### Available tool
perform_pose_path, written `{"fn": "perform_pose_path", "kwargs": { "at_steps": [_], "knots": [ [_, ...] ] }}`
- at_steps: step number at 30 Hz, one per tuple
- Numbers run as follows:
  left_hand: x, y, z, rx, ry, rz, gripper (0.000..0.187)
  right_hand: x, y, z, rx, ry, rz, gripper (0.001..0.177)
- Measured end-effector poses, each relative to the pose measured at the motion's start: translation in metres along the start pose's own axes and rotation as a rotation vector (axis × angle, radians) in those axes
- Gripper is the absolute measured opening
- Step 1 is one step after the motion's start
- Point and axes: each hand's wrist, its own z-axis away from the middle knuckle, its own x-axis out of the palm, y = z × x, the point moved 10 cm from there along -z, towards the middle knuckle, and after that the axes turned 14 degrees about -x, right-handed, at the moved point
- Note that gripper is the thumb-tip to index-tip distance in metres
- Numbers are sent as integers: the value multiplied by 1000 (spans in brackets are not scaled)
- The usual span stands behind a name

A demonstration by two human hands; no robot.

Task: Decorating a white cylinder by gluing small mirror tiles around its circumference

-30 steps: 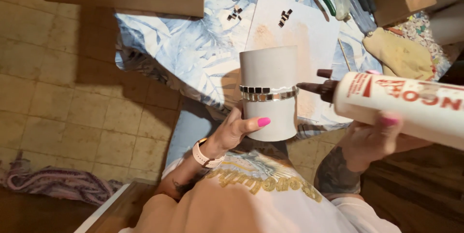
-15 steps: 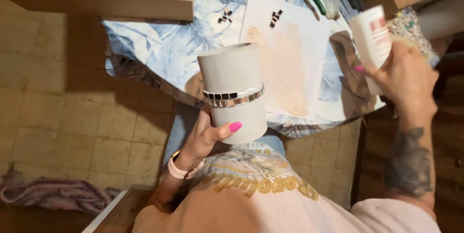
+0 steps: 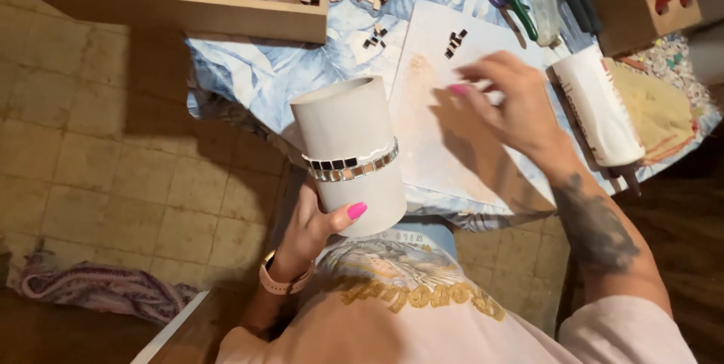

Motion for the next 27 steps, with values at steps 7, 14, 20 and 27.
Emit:
{"fn": "perform_pose_path", "kwargs": {
  "at_steps": [7, 14, 20, 27],
  "knots": [
    [-14, -45, -21, -120, 56, 17, 70, 65, 14, -59, -110, -51, 216, 16],
    [-25, -41, -35, 25, -1, 59, 67, 93, 32, -68, -90, -141, 296, 14],
    [-16, 5, -28, 135, -85, 98, 57, 54, 6, -64, 76, 48, -245, 6],
    [-15, 8, -35, 125, -124, 147, 57, 22, -27, -36, 301, 237, -535, 14]
  ]
}}
